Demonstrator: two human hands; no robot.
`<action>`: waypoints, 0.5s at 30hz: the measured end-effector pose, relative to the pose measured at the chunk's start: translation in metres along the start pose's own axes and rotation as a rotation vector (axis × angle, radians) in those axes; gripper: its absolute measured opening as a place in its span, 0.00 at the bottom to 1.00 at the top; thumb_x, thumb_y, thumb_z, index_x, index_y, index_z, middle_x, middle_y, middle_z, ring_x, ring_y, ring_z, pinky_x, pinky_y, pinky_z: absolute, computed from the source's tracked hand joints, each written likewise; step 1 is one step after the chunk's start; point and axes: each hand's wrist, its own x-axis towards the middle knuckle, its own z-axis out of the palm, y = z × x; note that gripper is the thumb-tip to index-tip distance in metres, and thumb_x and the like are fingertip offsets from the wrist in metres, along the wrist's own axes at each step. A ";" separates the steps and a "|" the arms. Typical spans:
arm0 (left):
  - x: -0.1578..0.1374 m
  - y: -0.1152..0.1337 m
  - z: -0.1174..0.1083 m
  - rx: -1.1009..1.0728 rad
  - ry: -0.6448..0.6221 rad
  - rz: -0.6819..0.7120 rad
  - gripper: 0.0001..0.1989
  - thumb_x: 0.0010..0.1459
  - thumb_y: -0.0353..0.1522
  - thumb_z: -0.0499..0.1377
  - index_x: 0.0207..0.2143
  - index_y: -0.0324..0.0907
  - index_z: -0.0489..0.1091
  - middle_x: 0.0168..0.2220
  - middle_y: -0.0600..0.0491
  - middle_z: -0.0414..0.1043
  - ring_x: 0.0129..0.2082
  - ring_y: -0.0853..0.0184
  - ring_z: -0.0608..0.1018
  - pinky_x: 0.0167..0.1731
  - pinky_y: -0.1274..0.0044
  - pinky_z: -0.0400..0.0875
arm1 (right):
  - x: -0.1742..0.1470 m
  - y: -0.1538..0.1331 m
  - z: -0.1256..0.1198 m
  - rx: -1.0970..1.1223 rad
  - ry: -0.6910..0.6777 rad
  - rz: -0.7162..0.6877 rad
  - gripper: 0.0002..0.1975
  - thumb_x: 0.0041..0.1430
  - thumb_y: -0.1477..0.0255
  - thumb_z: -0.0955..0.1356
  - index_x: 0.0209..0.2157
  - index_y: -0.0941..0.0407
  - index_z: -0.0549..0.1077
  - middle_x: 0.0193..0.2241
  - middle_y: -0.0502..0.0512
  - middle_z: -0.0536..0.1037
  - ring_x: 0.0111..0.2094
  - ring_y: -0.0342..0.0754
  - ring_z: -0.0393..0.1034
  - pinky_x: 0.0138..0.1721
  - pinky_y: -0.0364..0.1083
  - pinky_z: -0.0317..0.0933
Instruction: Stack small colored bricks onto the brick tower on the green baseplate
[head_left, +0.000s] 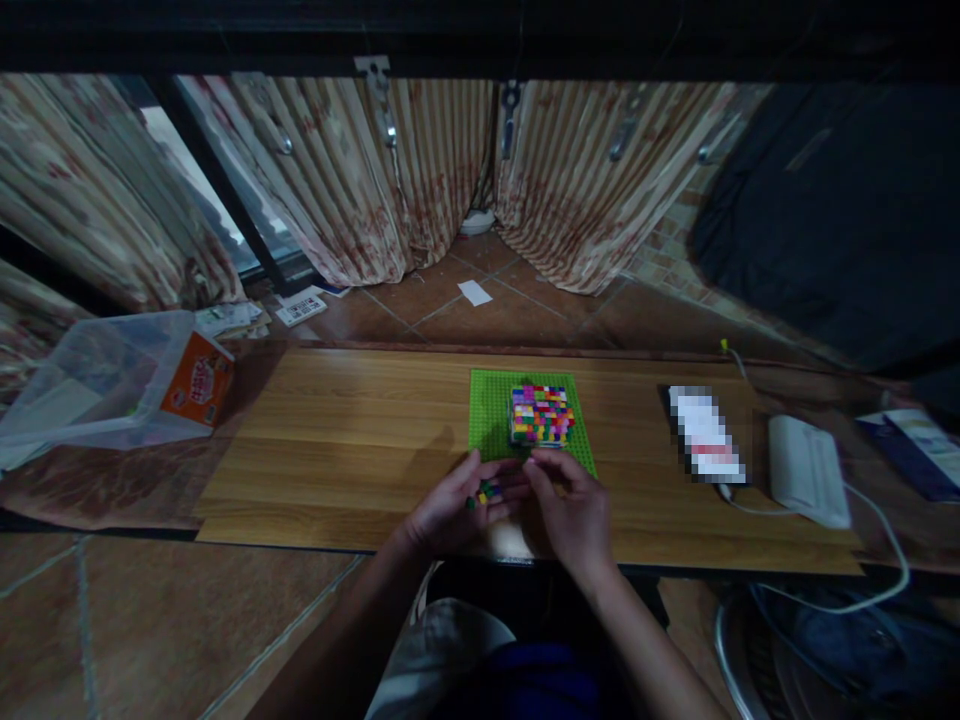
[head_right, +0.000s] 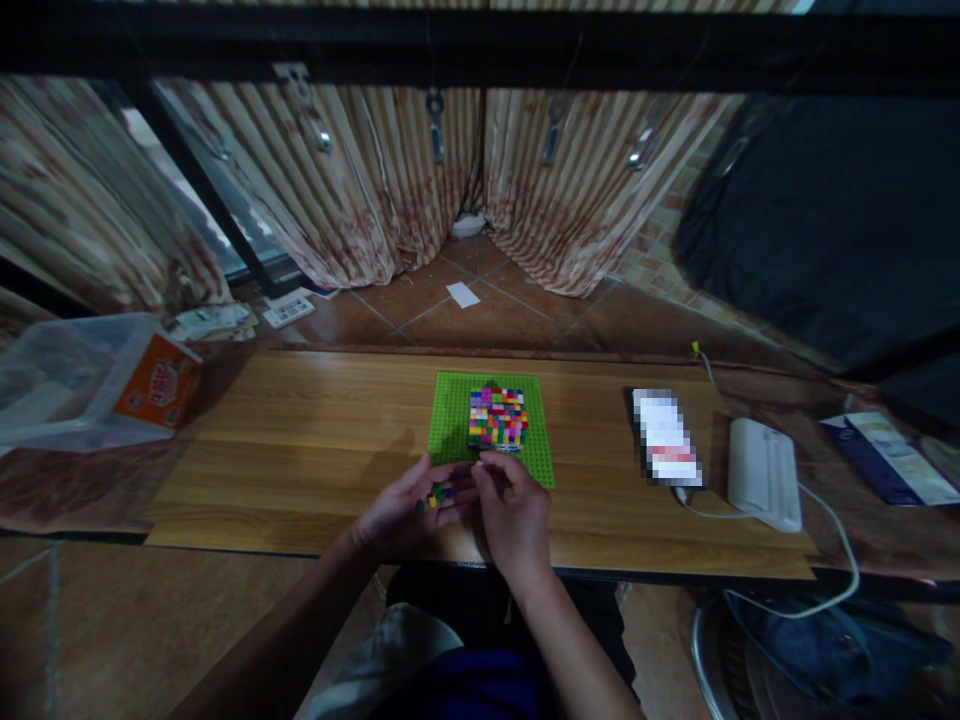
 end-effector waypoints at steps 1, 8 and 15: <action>0.000 0.000 0.000 -0.001 -0.009 -0.006 0.28 0.64 0.45 0.45 0.53 0.31 0.65 0.50 0.36 0.70 0.52 0.58 0.71 0.55 0.68 0.56 | 0.004 0.002 0.000 -0.013 0.013 -0.021 0.10 0.57 0.65 0.67 0.37 0.54 0.75 0.35 0.54 0.79 0.36 0.48 0.74 0.38 0.47 0.67; -0.002 0.003 0.002 -0.022 0.028 -0.008 0.26 0.64 0.44 0.45 0.50 0.34 0.68 0.41 0.41 0.74 0.39 0.64 0.76 0.47 0.71 0.63 | 0.022 0.004 0.007 -0.265 0.020 -0.326 0.09 0.61 0.70 0.64 0.36 0.53 0.77 0.35 0.54 0.78 0.38 0.48 0.71 0.41 0.49 0.65; -0.004 0.004 0.006 -0.064 0.067 0.035 0.25 0.63 0.44 0.46 0.50 0.34 0.68 0.39 0.43 0.74 0.35 0.66 0.75 0.43 0.73 0.64 | 0.033 0.012 0.012 -0.405 0.104 -0.453 0.09 0.61 0.69 0.65 0.36 0.51 0.79 0.34 0.54 0.74 0.40 0.49 0.68 0.42 0.49 0.65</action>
